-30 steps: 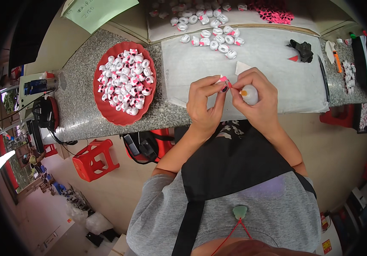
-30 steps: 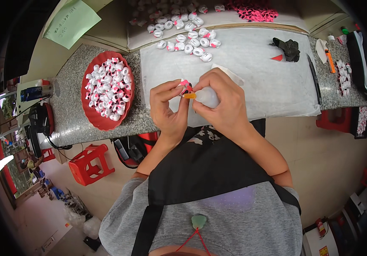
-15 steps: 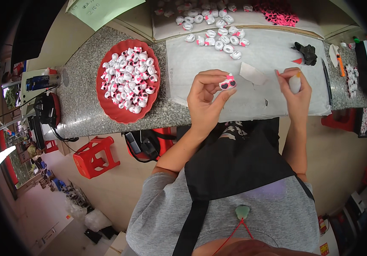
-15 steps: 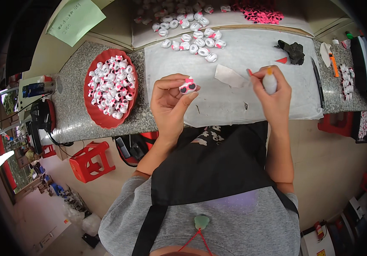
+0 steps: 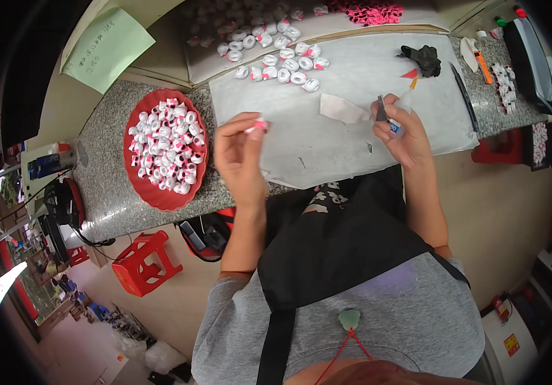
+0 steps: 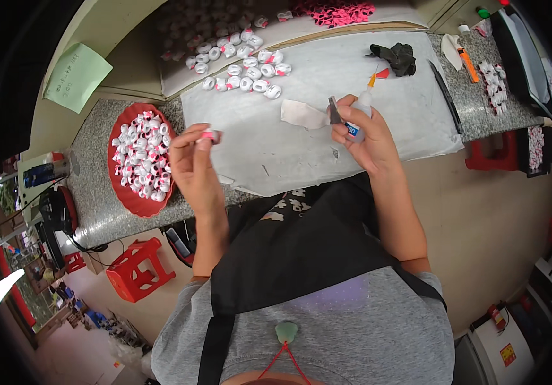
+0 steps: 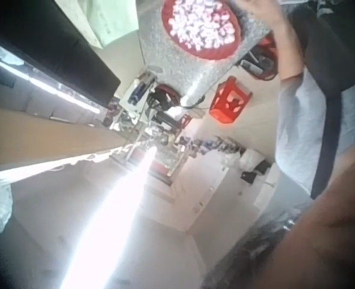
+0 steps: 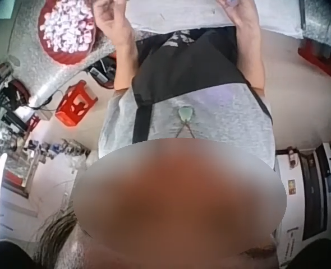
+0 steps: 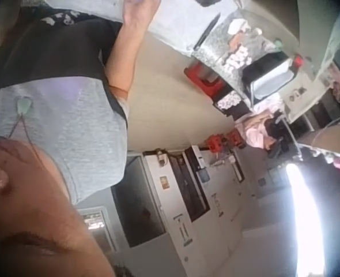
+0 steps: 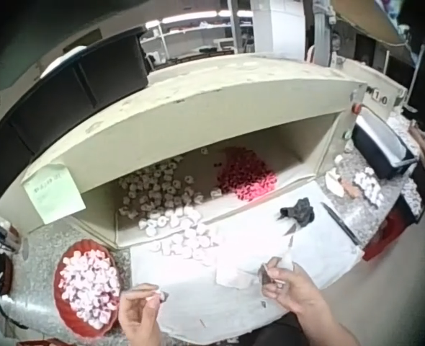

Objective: Assemble small plastic character heads by gluing miniature bows onto them.

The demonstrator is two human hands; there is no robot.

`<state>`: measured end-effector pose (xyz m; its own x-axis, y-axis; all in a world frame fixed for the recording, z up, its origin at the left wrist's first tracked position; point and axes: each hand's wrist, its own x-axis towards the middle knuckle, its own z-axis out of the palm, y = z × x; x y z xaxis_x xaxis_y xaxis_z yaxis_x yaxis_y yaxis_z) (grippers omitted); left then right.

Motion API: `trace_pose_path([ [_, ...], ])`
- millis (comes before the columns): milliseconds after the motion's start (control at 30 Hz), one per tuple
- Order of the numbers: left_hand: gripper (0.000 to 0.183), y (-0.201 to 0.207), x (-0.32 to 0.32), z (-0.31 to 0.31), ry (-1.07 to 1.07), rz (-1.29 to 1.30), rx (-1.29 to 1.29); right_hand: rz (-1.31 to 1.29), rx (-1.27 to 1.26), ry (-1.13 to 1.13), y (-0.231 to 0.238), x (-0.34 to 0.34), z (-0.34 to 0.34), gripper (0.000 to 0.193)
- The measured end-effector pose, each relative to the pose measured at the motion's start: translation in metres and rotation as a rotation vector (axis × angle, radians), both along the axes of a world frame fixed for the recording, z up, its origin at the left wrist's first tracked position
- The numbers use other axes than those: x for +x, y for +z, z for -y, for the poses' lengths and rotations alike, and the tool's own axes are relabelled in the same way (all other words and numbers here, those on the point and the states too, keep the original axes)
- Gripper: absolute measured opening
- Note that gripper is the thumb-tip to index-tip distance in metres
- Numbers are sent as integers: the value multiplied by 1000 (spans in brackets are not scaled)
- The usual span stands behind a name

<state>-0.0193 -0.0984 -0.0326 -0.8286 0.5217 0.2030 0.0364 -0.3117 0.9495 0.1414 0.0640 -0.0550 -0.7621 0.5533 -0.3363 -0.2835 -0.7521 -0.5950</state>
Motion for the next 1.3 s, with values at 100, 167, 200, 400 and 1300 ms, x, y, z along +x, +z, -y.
trace_pose_path([
  [100, 9, -6, -42, 25, 257, -290, -277, 97, 90, -37, -4, 2, -4, 9],
  [167, 11, -13, -78, 60, 386, -522, -488, 498, 753, -81, -3, 6, -11, 9],
  [200, 12, -16, -91, 74, 442, -608, -726, 492, 750, -79, -6, 9, -16, 9],
  [400, 9, -10, -69, 27, 330, -852, -651, 1048, 1534, -265, -13, 20, -36, 10],
  [1300, 36, 15, 25, -22, -406, 408, 158, -27, 841, -322, 70, -1, 36, 30],
])
